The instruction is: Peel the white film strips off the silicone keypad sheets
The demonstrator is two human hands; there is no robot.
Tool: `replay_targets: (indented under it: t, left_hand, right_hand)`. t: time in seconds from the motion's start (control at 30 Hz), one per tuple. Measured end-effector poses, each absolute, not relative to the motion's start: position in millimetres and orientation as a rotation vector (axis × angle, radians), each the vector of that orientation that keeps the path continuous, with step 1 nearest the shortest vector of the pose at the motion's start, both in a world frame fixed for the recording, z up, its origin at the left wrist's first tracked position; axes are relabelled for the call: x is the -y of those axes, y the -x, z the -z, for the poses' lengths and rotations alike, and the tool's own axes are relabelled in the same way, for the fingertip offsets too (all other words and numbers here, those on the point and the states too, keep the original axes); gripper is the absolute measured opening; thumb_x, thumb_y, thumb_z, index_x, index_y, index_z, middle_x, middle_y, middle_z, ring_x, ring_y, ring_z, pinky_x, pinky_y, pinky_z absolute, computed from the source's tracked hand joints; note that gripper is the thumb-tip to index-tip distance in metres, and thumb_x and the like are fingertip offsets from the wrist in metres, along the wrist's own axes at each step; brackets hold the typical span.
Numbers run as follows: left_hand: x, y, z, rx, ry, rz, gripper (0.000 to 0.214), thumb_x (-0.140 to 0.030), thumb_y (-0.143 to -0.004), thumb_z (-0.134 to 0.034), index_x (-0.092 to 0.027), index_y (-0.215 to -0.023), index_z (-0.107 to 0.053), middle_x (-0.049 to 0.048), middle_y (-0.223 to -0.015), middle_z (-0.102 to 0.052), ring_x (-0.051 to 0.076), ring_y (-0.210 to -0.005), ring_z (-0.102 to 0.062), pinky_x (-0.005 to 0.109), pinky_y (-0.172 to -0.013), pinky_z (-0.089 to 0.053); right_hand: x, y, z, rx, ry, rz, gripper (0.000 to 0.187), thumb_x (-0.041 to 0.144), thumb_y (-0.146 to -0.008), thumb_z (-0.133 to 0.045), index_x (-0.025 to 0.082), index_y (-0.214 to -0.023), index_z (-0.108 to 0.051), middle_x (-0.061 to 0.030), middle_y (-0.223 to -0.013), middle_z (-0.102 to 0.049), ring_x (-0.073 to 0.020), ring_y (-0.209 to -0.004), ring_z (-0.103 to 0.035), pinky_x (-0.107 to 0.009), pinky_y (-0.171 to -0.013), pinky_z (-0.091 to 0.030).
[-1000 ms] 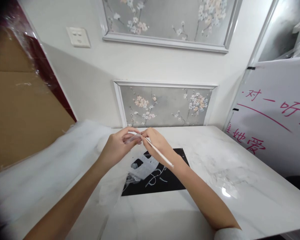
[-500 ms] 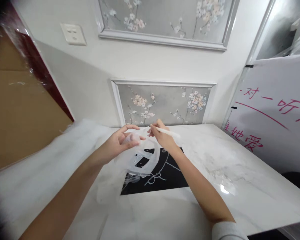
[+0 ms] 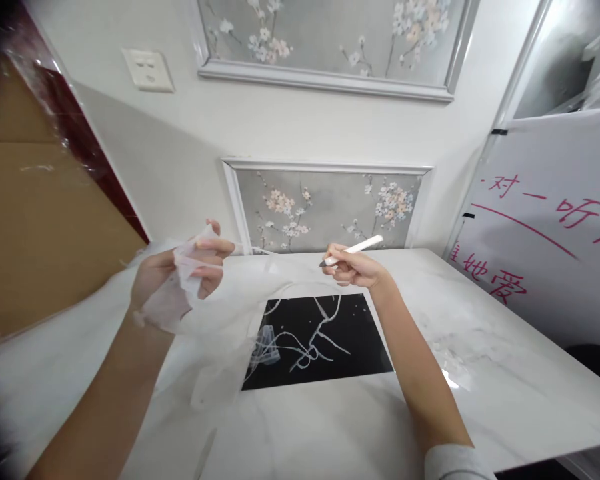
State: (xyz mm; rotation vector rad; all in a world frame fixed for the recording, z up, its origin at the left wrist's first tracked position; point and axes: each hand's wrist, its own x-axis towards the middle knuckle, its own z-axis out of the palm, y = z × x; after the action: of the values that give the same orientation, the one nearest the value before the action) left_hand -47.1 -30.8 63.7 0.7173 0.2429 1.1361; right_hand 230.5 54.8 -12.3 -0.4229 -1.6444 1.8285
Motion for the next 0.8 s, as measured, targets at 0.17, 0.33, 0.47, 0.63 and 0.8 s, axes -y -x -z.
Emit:
replay_targets:
  t: [0.17,0.33,0.47,0.63,0.8]
  left_hand:
    - [33,50,-69,-0.249,-0.569,-1.148,0.03,-0.003,-0.073,-0.041,-0.015,-0.095,-0.058,0.0035,-0.072,-0.058,0.002,-0.039,-0.047,0.01,-0.04,-0.045]
    - [35,49,-71,-0.309,-0.591,-1.232,0.038,-0.001,-0.071,-0.041,-0.018,-0.101,-0.057,0.0029,-0.072,-0.059,0.002,-0.038,-0.044,0.009,-0.037,-0.044]
    - [28,37,-60,-0.471,-0.785,-1.206,0.034,-0.004,-0.078,-0.048,-0.02,-0.106,-0.06,0.0021,-0.081,-0.062,0.004,-0.048,-0.055,0.01,-0.042,-0.047]
    - [16,17,-34,-0.726,-1.272,-1.119,0.037,-0.024,-0.083,-0.059,-0.026,-0.12,-0.057,0.0078,-0.126,-0.058,0.017,-0.077,-0.068,0.028,-0.065,-0.057]
    - [16,7,-20,-0.625,-1.347,-1.022,0.033,-0.037,-0.09,-0.05,-0.025,-0.119,-0.06,0.0084,-0.139,-0.047,0.027,-0.106,-0.061,0.034,-0.081,-0.054]
  right_hand:
    - [-70,-256,29,1.699,0.48,-1.828,0.04,0.048,-0.075,-0.065,0.019,-0.077,-0.036,0.0084,-0.056,-0.051,0.0028,-0.034,-0.009,-0.01,-0.033,-0.013]
    - [-81,-256,43,1.696,0.514,-1.836,0.042,0.048,-0.074,-0.066,0.019,-0.074,-0.036,0.0085,-0.051,-0.049,0.002,-0.033,-0.015,-0.01,-0.033,-0.014]
    - [-79,-236,44,1.699,0.508,-1.817,0.042,0.046,-0.071,-0.071,0.018,-0.072,-0.039,0.004,-0.055,-0.056,-0.0028,-0.038,-0.043,-0.013,-0.036,-0.03]
    - [-60,-223,22,1.711,0.533,-1.689,0.039,0.051,-0.08,-0.059,0.015,-0.094,-0.054,-0.0092,-0.079,-0.071,-0.0186,-0.078,-0.069,-0.026,-0.064,-0.052]
    - [-29,-210,0,1.605,0.834,-1.059,0.048,0.058,-0.088,-0.041,0.019,-0.112,-0.057,-0.0099,-0.095,-0.07,-0.0194,-0.089,-0.068,-0.028,-0.07,-0.054]
